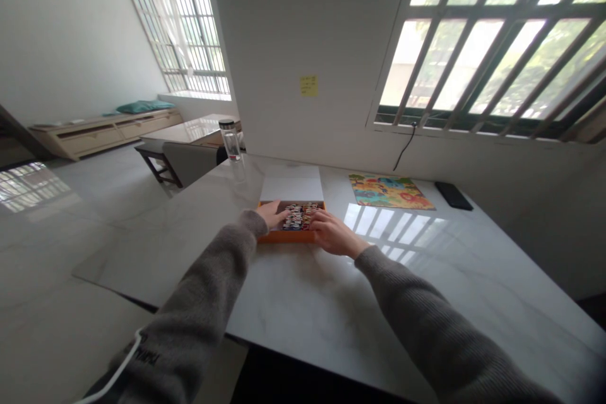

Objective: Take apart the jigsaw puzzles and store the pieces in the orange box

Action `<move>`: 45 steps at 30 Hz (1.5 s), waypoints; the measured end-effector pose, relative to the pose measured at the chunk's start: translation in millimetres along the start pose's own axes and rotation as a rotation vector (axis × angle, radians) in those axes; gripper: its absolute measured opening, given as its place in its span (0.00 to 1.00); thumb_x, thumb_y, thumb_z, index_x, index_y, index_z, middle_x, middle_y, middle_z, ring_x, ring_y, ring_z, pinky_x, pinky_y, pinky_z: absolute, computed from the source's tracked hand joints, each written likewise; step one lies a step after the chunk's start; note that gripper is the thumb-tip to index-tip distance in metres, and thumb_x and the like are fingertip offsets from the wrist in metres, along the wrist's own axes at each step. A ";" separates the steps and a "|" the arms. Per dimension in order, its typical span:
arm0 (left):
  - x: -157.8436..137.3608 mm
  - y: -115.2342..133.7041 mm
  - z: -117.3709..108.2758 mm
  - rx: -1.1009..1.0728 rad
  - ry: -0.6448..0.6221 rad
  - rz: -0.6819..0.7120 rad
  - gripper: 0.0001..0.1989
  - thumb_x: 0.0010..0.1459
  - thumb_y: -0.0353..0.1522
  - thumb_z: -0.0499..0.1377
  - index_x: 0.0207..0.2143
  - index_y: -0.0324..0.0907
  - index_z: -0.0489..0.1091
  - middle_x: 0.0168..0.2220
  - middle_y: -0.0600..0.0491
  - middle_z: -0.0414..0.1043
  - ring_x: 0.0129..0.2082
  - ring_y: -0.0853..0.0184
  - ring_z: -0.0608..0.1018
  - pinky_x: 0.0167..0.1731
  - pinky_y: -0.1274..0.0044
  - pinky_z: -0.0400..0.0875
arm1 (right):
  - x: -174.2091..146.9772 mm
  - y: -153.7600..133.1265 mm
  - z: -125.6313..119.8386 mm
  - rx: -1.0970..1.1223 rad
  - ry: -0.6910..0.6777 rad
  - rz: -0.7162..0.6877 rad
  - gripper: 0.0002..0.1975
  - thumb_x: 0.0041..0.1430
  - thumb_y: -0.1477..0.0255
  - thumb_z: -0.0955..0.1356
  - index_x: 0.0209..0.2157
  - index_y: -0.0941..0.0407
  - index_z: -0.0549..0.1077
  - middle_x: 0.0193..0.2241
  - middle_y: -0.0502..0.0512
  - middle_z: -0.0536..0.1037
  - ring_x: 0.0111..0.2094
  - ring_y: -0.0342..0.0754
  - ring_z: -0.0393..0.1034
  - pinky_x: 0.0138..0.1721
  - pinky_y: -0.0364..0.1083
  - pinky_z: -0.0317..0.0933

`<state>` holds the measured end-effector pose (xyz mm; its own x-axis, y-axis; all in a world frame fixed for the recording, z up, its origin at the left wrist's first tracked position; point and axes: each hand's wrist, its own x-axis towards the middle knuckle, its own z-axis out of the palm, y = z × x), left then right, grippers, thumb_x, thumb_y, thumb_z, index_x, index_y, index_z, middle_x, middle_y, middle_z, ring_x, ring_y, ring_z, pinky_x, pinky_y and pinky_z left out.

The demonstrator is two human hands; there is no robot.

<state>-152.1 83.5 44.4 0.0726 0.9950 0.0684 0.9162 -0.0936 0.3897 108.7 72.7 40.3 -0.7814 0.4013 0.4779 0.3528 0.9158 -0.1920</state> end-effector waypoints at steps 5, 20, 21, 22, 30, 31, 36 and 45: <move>-31.7 14.4 -4.0 -0.003 0.200 0.240 0.15 0.62 0.37 0.53 0.46 0.39 0.70 0.40 0.47 0.75 0.40 0.61 0.76 0.47 0.71 0.69 | -23.4 2.9 2.8 -0.033 0.215 0.159 0.14 0.62 0.78 0.62 0.47 0.55 0.71 0.47 0.60 0.71 0.51 0.53 0.63 0.55 0.54 0.59; -48.8 105.1 82.2 0.266 0.213 0.778 0.22 0.63 0.37 0.54 0.58 0.43 0.64 0.65 0.44 0.58 0.65 0.55 0.58 0.64 0.59 0.50 | -74.2 135.8 -8.1 -0.404 0.060 0.849 0.15 0.65 0.69 0.62 0.50 0.58 0.73 0.50 0.62 0.72 0.51 0.54 0.65 0.53 0.49 0.58; -48.2 106.0 83.8 0.263 0.195 0.769 0.21 0.63 0.37 0.54 0.57 0.43 0.66 0.64 0.44 0.59 0.66 0.56 0.58 0.65 0.59 0.50 | -70.7 142.0 -10.6 -0.422 0.050 0.888 0.16 0.65 0.67 0.62 0.49 0.58 0.73 0.49 0.63 0.72 0.51 0.55 0.65 0.52 0.50 0.58; -47.3 105.8 84.7 0.258 0.179 0.765 0.19 0.64 0.37 0.53 0.56 0.42 0.67 0.63 0.44 0.60 0.66 0.56 0.58 0.65 0.60 0.49 | -67.2 147.4 -12.7 -0.442 0.039 0.931 0.16 0.65 0.65 0.62 0.48 0.58 0.73 0.49 0.64 0.72 0.50 0.56 0.65 0.51 0.51 0.59; -32.8 83.7 76.4 0.228 0.172 0.737 0.16 0.62 0.32 0.53 0.51 0.42 0.71 0.58 0.45 0.67 0.64 0.57 0.60 0.65 0.61 0.50 | -45.4 164.9 -21.8 -0.557 -0.146 1.027 0.18 0.67 0.66 0.60 0.49 0.61 0.72 0.50 0.71 0.72 0.51 0.57 0.65 0.48 0.51 0.59; -30.9 80.4 75.3 0.224 0.179 0.726 0.15 0.62 0.32 0.53 0.50 0.43 0.71 0.57 0.45 0.67 0.64 0.57 0.60 0.66 0.61 0.50 | -43.4 163.9 -22.1 -0.564 -0.173 1.009 0.18 0.67 0.68 0.59 0.50 0.62 0.72 0.50 0.72 0.72 0.51 0.57 0.65 0.48 0.51 0.59; -23.8 64.4 71.3 0.208 0.209 0.686 0.14 0.61 0.31 0.54 0.48 0.44 0.73 0.54 0.47 0.69 0.63 0.58 0.62 0.65 0.60 0.49 | -36.3 158.3 -23.8 -0.599 -0.255 0.933 0.20 0.66 0.75 0.56 0.54 0.64 0.68 0.48 0.73 0.73 0.50 0.58 0.67 0.46 0.51 0.61; -22.3 57.3 67.9 0.184 0.212 0.650 0.14 0.59 0.31 0.56 0.47 0.47 0.74 0.53 0.47 0.70 0.62 0.57 0.64 0.63 0.58 0.51 | -30.7 159.0 -25.6 -0.608 -0.310 0.876 0.19 0.65 0.78 0.55 0.47 0.64 0.75 0.43 0.73 0.76 0.45 0.57 0.72 0.44 0.50 0.63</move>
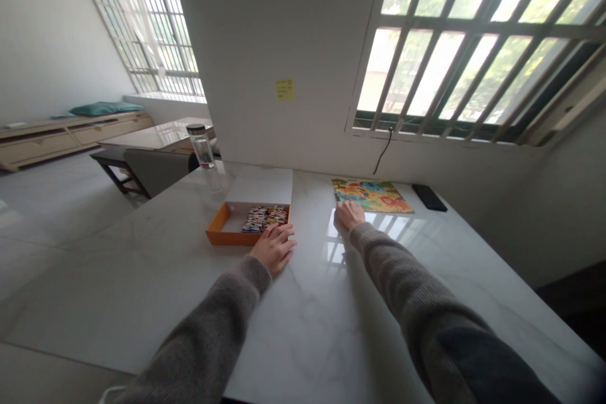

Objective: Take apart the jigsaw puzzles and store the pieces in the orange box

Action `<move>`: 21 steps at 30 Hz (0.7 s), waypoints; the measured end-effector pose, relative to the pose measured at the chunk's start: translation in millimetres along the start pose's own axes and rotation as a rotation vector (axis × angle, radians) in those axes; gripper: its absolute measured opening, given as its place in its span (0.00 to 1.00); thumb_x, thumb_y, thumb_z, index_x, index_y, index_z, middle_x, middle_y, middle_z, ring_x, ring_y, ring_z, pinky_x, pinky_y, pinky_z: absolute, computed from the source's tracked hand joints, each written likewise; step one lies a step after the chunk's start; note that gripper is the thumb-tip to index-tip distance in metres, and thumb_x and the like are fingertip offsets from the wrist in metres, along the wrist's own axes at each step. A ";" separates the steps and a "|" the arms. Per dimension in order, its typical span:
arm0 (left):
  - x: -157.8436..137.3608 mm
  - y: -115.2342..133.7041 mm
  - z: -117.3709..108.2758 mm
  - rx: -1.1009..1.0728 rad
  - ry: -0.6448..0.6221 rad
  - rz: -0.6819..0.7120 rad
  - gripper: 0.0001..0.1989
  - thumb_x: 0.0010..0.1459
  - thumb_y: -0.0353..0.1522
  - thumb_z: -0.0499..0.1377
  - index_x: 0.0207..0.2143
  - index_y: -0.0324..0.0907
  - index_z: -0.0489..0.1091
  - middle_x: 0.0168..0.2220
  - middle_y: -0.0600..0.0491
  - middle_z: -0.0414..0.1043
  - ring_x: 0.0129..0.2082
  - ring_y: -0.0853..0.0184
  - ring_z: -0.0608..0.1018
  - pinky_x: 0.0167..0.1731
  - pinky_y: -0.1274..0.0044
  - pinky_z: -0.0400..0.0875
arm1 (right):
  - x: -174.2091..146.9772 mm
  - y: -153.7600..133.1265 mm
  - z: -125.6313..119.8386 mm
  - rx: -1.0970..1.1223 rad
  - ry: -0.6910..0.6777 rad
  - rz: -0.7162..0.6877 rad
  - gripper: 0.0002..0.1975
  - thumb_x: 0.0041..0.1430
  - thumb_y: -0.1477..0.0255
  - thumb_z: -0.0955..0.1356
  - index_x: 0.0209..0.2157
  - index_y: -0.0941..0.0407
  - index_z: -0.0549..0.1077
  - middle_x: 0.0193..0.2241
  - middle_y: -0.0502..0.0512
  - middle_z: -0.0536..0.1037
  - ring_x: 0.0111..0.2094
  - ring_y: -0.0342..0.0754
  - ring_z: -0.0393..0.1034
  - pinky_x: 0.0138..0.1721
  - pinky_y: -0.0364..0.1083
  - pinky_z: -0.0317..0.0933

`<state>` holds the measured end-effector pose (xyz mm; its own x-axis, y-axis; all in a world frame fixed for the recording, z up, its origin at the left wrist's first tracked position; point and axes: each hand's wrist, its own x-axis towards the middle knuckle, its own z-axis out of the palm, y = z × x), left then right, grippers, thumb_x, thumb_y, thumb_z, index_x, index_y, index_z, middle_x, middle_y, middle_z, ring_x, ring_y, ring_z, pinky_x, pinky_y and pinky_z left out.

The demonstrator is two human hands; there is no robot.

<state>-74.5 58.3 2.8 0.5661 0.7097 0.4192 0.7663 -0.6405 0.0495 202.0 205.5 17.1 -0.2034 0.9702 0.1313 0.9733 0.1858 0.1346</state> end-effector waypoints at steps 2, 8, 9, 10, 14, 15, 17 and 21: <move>0.3 0.8 -1.2 -0.007 -0.007 -0.004 0.14 0.59 0.31 0.55 0.47 0.47 0.74 0.53 0.47 0.70 0.62 0.56 0.64 0.63 0.58 0.50 | -2.0 -4.4 0.8 -0.004 0.007 0.018 0.19 0.66 0.77 0.56 0.46 0.65 0.75 0.44 0.75 0.75 0.46 0.59 0.72 0.44 0.51 0.64; 0.4 0.7 -1.6 -0.008 -0.025 -0.010 0.14 0.59 0.32 0.55 0.47 0.47 0.73 0.54 0.47 0.70 0.62 0.56 0.63 0.63 0.57 0.50 | -23.8 -19.1 2.0 -0.018 0.032 0.041 0.22 0.69 0.67 0.56 0.48 0.68 0.73 0.48 0.78 0.71 0.47 0.63 0.69 0.42 0.56 0.65; 0.2 0.5 -1.4 -0.003 -0.029 -0.009 0.14 0.60 0.32 0.55 0.47 0.47 0.73 0.54 0.47 0.70 0.62 0.56 0.63 0.63 0.57 0.50 | -30.5 -19.3 1.1 -0.019 0.030 0.028 0.22 0.69 0.67 0.56 0.48 0.68 0.73 0.48 0.78 0.71 0.47 0.63 0.69 0.42 0.56 0.66; -0.1 0.6 -1.4 0.003 -0.032 -0.008 0.14 0.60 0.32 0.55 0.48 0.46 0.73 0.54 0.47 0.70 0.62 0.56 0.63 0.63 0.57 0.50 | -38.3 -18.4 0.0 -0.019 0.029 0.013 0.22 0.69 0.68 0.56 0.48 0.68 0.73 0.49 0.79 0.71 0.47 0.63 0.69 0.41 0.56 0.66; -0.6 5.4 -2.9 0.025 -0.027 -0.019 0.16 0.59 0.31 0.56 0.49 0.45 0.73 0.55 0.45 0.68 0.63 0.55 0.62 0.64 0.56 0.48 | -81.0 -7.8 -2.3 -0.013 0.035 -0.064 0.21 0.69 0.67 0.56 0.52 0.64 0.71 0.57 0.76 0.65 0.49 0.62 0.67 0.42 0.58 0.66; -0.2 8.8 -2.9 0.027 -0.016 -0.019 0.17 0.58 0.30 0.56 0.50 0.45 0.72 0.56 0.45 0.68 0.63 0.55 0.62 0.65 0.56 0.47 | -94.2 -4.2 -1.6 -0.004 0.043 -0.087 0.21 0.69 0.67 0.56 0.53 0.63 0.70 0.59 0.74 0.64 0.51 0.62 0.65 0.44 0.58 0.66; 1.1 19.0 -0.9 0.019 0.006 0.000 0.18 0.59 0.29 0.55 0.52 0.45 0.71 0.57 0.44 0.66 0.63 0.55 0.62 0.65 0.56 0.46 | -122.4 3.3 1.7 0.036 0.074 -0.145 0.20 0.69 0.67 0.57 0.55 0.60 0.69 0.62 0.69 0.62 0.56 0.62 0.61 0.50 0.60 0.63; 5.0 46.3 13.5 -0.061 -0.020 0.086 0.21 0.60 0.31 0.54 0.56 0.45 0.67 0.58 0.44 0.66 0.62 0.55 0.63 0.64 0.59 0.53 | -180.0 19.6 9.3 0.159 0.078 -0.242 0.22 0.69 0.68 0.57 0.60 0.56 0.66 0.65 0.63 0.59 0.64 0.62 0.53 0.59 0.65 0.55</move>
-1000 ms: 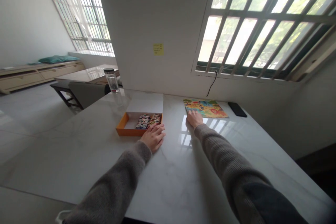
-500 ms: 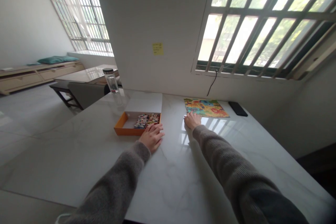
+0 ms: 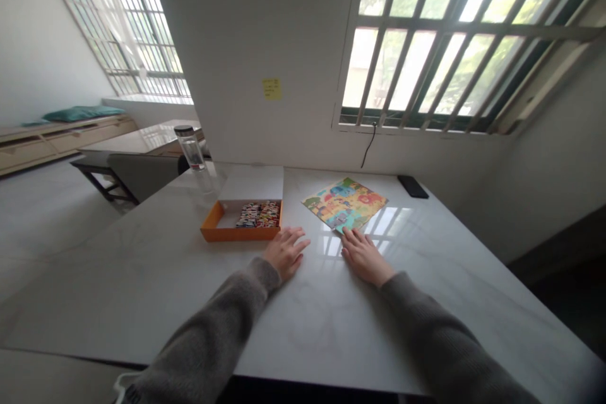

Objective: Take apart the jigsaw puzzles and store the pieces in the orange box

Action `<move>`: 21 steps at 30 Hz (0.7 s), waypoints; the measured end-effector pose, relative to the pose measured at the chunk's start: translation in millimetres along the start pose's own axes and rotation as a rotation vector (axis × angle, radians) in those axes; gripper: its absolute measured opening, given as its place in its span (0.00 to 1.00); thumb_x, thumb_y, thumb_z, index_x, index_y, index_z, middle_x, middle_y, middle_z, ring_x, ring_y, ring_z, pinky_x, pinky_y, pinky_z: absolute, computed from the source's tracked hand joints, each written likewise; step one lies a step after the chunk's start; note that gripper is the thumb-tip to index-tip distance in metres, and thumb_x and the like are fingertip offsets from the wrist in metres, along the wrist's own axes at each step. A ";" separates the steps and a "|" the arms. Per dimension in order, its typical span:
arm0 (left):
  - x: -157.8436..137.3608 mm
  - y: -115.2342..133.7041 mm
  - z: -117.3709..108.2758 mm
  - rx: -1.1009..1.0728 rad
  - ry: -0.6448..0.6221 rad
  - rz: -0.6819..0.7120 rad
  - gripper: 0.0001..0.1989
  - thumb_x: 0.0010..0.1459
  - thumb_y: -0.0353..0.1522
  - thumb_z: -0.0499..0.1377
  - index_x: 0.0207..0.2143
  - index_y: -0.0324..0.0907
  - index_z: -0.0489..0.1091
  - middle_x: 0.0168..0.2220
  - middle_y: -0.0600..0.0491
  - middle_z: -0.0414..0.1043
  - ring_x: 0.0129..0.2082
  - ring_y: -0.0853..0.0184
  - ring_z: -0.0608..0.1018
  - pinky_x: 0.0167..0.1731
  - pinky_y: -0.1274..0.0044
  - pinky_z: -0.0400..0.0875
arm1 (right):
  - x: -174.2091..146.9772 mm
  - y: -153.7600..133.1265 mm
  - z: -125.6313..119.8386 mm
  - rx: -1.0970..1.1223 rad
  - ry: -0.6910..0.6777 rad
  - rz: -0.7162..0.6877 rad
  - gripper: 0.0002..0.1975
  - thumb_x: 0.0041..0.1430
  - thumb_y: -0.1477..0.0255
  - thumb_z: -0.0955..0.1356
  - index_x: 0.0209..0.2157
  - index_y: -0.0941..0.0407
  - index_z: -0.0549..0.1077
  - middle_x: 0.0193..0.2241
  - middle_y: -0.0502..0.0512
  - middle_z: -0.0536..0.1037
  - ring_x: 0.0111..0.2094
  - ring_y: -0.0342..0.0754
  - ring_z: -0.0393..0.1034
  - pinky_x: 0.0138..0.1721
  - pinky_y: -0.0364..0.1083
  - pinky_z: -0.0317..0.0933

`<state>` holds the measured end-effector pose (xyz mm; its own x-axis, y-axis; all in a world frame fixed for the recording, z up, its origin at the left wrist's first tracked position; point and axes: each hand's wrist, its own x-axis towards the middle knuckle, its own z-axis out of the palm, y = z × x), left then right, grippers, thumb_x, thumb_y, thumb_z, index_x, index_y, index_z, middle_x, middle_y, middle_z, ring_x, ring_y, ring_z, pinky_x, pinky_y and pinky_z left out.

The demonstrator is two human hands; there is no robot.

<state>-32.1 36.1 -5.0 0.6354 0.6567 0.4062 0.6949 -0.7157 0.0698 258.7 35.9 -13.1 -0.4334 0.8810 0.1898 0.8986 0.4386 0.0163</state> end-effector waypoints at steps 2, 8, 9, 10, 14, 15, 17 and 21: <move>2.5 9.7 9.8 -0.046 -0.027 0.003 0.23 0.59 0.32 0.55 0.58 0.44 0.65 0.58 0.43 0.64 0.60 0.55 0.64 0.61 0.61 0.59 | -28.2 2.7 -2.2 0.064 -0.012 -0.034 0.22 0.69 0.69 0.57 0.62 0.54 0.64 0.66 0.61 0.59 0.65 0.61 0.51 0.61 0.65 0.53; 8.3 16.9 21.4 -0.122 -0.007 -0.158 0.26 0.60 0.36 0.56 0.61 0.43 0.61 0.62 0.42 0.56 0.58 0.55 0.64 0.60 0.64 0.61 | -89.8 17.8 -16.8 0.346 0.013 -0.068 0.21 0.68 0.71 0.56 0.57 0.49 0.70 0.63 0.55 0.64 0.66 0.54 0.53 0.67 0.61 0.47; 9.9 17.4 21.5 -0.109 -0.013 -0.209 0.27 0.60 0.36 0.55 0.61 0.43 0.61 0.62 0.42 0.55 0.58 0.54 0.64 0.60 0.63 0.60 | -95.1 20.4 -18.6 0.402 0.032 -0.057 0.21 0.67 0.72 0.57 0.55 0.50 0.72 0.62 0.55 0.66 0.65 0.53 0.55 0.67 0.60 0.48; 11.8 18.1 21.6 -0.093 -0.025 -0.262 0.27 0.60 0.37 0.55 0.61 0.42 0.61 0.61 0.41 0.56 0.58 0.52 0.64 0.59 0.62 0.60 | -98.6 22.6 -20.0 0.458 0.052 -0.041 0.20 0.66 0.73 0.58 0.52 0.50 0.74 0.60 0.55 0.69 0.64 0.53 0.57 0.66 0.59 0.50; 19.7 22.1 24.4 -0.041 -0.042 -0.392 0.26 0.60 0.39 0.54 0.59 0.40 0.62 0.55 0.40 0.64 0.54 0.50 0.65 0.55 0.61 0.62 | -100.0 26.5 -20.6 0.595 0.132 0.063 0.13 0.60 0.75 0.60 0.34 0.52 0.76 0.49 0.58 0.76 0.56 0.54 0.67 0.58 0.55 0.62; 21.4 22.9 25.5 -0.036 -0.033 -0.399 0.26 0.60 0.39 0.55 0.58 0.41 0.63 0.53 0.41 0.65 0.52 0.51 0.66 0.53 0.61 0.63 | -98.1 26.3 -19.8 0.575 0.166 0.120 0.12 0.59 0.74 0.60 0.33 0.52 0.74 0.47 0.59 0.75 0.52 0.54 0.69 0.56 0.55 0.64; 24.1 23.8 27.4 -0.035 -0.012 -0.405 0.24 0.59 0.39 0.56 0.57 0.42 0.64 0.50 0.42 0.67 0.50 0.52 0.66 0.52 0.62 0.64 | -92.9 25.8 -17.5 0.476 0.238 0.246 0.09 0.60 0.70 0.61 0.37 0.54 0.72 0.44 0.62 0.74 0.47 0.56 0.70 0.52 0.56 0.65; 27.5 23.9 27.2 -0.090 -0.025 -0.452 0.23 0.57 0.39 0.57 0.55 0.41 0.67 0.47 0.42 0.67 0.50 0.52 0.66 0.52 0.63 0.63 | -80.2 27.3 -12.7 0.382 0.221 0.281 0.14 0.60 0.64 0.64 0.45 0.55 0.68 0.42 0.62 0.72 0.45 0.56 0.70 0.50 0.53 0.65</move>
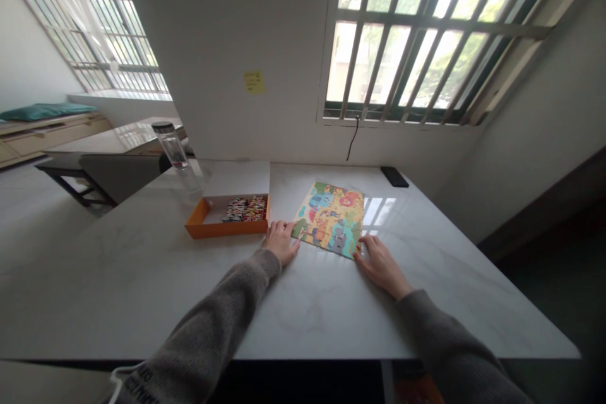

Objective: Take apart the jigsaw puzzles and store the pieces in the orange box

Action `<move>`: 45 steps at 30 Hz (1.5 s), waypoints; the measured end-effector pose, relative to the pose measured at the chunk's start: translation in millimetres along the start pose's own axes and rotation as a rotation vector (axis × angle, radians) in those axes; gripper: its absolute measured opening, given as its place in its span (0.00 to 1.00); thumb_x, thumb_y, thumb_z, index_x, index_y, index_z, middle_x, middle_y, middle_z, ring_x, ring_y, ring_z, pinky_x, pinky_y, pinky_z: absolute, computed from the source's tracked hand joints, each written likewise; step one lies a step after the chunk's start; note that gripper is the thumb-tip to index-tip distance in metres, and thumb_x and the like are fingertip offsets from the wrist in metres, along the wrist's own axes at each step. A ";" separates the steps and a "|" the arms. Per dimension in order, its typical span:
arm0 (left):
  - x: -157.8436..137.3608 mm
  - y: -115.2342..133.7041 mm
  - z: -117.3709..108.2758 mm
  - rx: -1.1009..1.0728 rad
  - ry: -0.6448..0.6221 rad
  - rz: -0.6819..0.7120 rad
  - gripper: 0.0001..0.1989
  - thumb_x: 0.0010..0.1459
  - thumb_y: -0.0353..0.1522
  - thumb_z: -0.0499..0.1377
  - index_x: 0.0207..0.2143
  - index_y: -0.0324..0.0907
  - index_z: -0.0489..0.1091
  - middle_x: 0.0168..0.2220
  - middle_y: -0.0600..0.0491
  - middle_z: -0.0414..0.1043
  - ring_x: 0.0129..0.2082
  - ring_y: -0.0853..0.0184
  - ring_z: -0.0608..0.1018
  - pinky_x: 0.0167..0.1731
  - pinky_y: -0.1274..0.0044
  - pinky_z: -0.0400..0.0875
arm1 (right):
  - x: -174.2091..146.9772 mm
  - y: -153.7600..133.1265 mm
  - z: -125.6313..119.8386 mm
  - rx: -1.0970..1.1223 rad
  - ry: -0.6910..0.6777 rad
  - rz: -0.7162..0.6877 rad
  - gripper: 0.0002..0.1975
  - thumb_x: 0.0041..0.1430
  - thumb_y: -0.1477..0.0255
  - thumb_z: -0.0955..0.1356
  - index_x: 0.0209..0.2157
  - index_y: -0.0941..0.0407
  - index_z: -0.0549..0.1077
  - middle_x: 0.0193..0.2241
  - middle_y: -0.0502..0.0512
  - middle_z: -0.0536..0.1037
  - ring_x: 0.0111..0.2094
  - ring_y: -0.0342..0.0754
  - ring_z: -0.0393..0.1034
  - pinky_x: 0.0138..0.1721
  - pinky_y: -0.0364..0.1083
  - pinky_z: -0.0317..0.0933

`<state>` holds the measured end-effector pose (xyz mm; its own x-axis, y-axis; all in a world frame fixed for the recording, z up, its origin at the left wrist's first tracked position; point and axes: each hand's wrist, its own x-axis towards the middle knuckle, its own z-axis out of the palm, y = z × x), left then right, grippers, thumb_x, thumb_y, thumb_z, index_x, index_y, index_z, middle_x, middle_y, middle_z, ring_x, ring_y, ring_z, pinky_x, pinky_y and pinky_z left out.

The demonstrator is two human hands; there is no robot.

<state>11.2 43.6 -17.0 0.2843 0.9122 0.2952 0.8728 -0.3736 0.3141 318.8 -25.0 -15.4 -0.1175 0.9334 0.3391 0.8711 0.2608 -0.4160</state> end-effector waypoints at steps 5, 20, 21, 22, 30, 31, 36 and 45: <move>-9.6 -3.2 -7.2 -0.077 -0.077 -0.076 0.23 0.55 0.38 0.59 0.53 0.42 0.69 0.43 0.45 0.69 0.48 0.53 0.68 0.52 0.65 0.64 | 14.7 6.7 1.3 0.015 -0.105 -0.056 0.18 0.58 0.62 0.67 0.48 0.55 0.68 0.50 0.61 0.68 0.52 0.55 0.67 0.55 0.52 0.61; -3.8 -31.8 -20.4 0.054 -0.200 0.579 0.12 0.62 0.35 0.56 0.45 0.39 0.72 0.45 0.46 0.73 0.47 0.59 0.72 0.48 0.69 0.71 | 34.8 15.2 -9.5 0.040 -0.242 -0.330 0.12 0.58 0.66 0.70 0.44 0.51 0.76 0.51 0.59 0.71 0.55 0.56 0.65 0.57 0.56 0.60; -3.6 -28.4 -20.2 0.111 -0.182 0.607 0.11 0.62 0.34 0.55 0.43 0.38 0.72 0.43 0.45 0.74 0.46 0.58 0.73 0.46 0.69 0.72 | 33.7 9.7 -8.1 0.015 -0.211 -0.350 0.12 0.59 0.67 0.69 0.44 0.51 0.76 0.50 0.59 0.73 0.55 0.57 0.64 0.57 0.57 0.60; -3.8 -24.9 -19.7 0.161 -0.158 0.622 0.10 0.61 0.32 0.55 0.41 0.37 0.72 0.42 0.44 0.74 0.44 0.58 0.73 0.44 0.69 0.73 | 32.5 2.1 -5.4 -0.006 -0.171 -0.369 0.12 0.59 0.67 0.69 0.45 0.52 0.75 0.49 0.59 0.73 0.55 0.57 0.64 0.58 0.59 0.59; -1.7 -17.0 -15.9 0.239 -0.008 0.680 0.09 0.59 0.27 0.53 0.40 0.37 0.72 0.37 0.45 0.74 0.39 0.58 0.73 0.41 0.69 0.72 | 41.5 -90.9 47.0 -0.037 -0.096 -0.493 0.21 0.63 0.71 0.66 0.57 0.53 0.65 0.54 0.61 0.71 0.55 0.55 0.64 0.54 0.55 0.60; -1.2 -18.9 -15.8 0.224 0.003 0.688 0.10 0.60 0.27 0.53 0.41 0.37 0.72 0.37 0.45 0.75 0.40 0.58 0.73 0.41 0.69 0.72 | 45.2 -96.9 52.4 -0.064 -0.107 -0.496 0.18 0.64 0.72 0.66 0.55 0.53 0.67 0.52 0.60 0.73 0.53 0.55 0.65 0.53 0.55 0.60; 2.5 -30.6 -13.1 0.062 0.018 0.618 0.14 0.68 0.36 0.50 0.41 0.41 0.73 0.37 0.48 0.77 0.40 0.61 0.75 0.42 0.71 0.73 | 52.2 -100.2 63.9 -0.130 -0.118 -0.483 0.14 0.66 0.75 0.63 0.52 0.53 0.70 0.47 0.59 0.76 0.51 0.54 0.65 0.51 0.54 0.59; -3.4 -34.5 -11.3 -0.610 0.048 0.333 0.14 0.64 0.40 0.57 0.39 0.41 0.77 0.43 0.46 0.72 0.44 0.63 0.77 0.47 0.71 0.73 | 42.8 -100.0 56.4 0.158 -0.150 -0.397 0.15 0.70 0.65 0.59 0.49 0.53 0.72 0.50 0.58 0.74 0.52 0.53 0.64 0.57 0.55 0.56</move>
<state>-24.4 51.5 -18.6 0.4678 0.7294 0.4992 0.3593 -0.6730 0.6465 199.8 2.8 -6.9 -0.5059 0.7758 0.3771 0.6625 0.6294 -0.4061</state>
